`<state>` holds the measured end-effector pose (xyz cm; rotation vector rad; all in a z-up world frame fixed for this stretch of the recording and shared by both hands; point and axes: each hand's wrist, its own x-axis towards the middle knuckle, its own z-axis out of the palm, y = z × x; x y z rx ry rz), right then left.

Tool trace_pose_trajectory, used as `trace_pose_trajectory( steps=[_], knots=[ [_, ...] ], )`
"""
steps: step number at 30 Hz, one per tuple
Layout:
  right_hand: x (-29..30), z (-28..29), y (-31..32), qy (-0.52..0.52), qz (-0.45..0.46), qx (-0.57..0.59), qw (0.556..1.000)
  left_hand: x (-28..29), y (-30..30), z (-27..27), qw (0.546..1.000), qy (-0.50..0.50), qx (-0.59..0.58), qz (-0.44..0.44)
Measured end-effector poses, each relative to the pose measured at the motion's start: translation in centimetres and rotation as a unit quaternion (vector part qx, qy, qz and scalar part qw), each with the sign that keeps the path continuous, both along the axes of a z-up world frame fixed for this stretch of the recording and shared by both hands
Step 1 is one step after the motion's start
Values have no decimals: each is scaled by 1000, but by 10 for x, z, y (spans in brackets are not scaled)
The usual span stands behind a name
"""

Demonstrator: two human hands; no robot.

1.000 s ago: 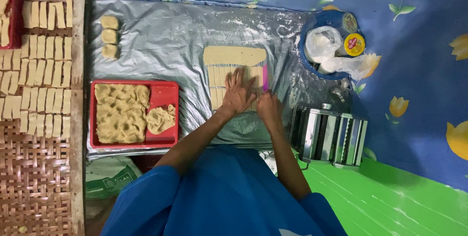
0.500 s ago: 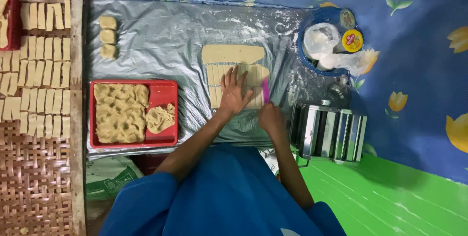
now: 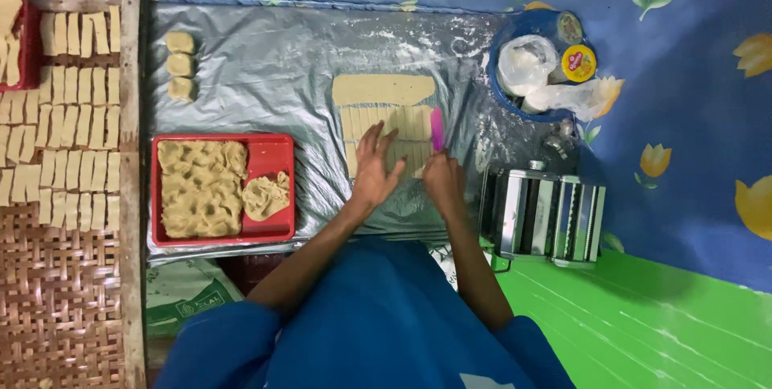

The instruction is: Using a manual pasta machine to flatten dough and a scraper to cut it into rectangular strips.

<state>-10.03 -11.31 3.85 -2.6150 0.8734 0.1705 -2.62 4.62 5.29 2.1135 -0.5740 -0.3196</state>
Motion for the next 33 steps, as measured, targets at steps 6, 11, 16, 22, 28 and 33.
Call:
trace_pose_trajectory(
  steps=[6,11,16,22,28,33],
  knots=[
    [11,-32,-21,51,-71,-9,996,-14,47,-24,996,5,-81,36],
    [13,3,-7,-8,-70,23,997,-22,65,-20,993,42,-99,48],
    [25,-2,-26,-91,-96,16,991,-29,80,0,987,93,-129,39],
    [62,-31,-62,-134,-97,-43,985,-40,95,11,979,164,-111,49],
    [74,-73,-95,-102,-41,-105,988,-43,108,20,980,168,-91,54],
    [71,-69,-93,-151,-22,-146,977,-48,114,33,980,165,-92,70]
  ],
)
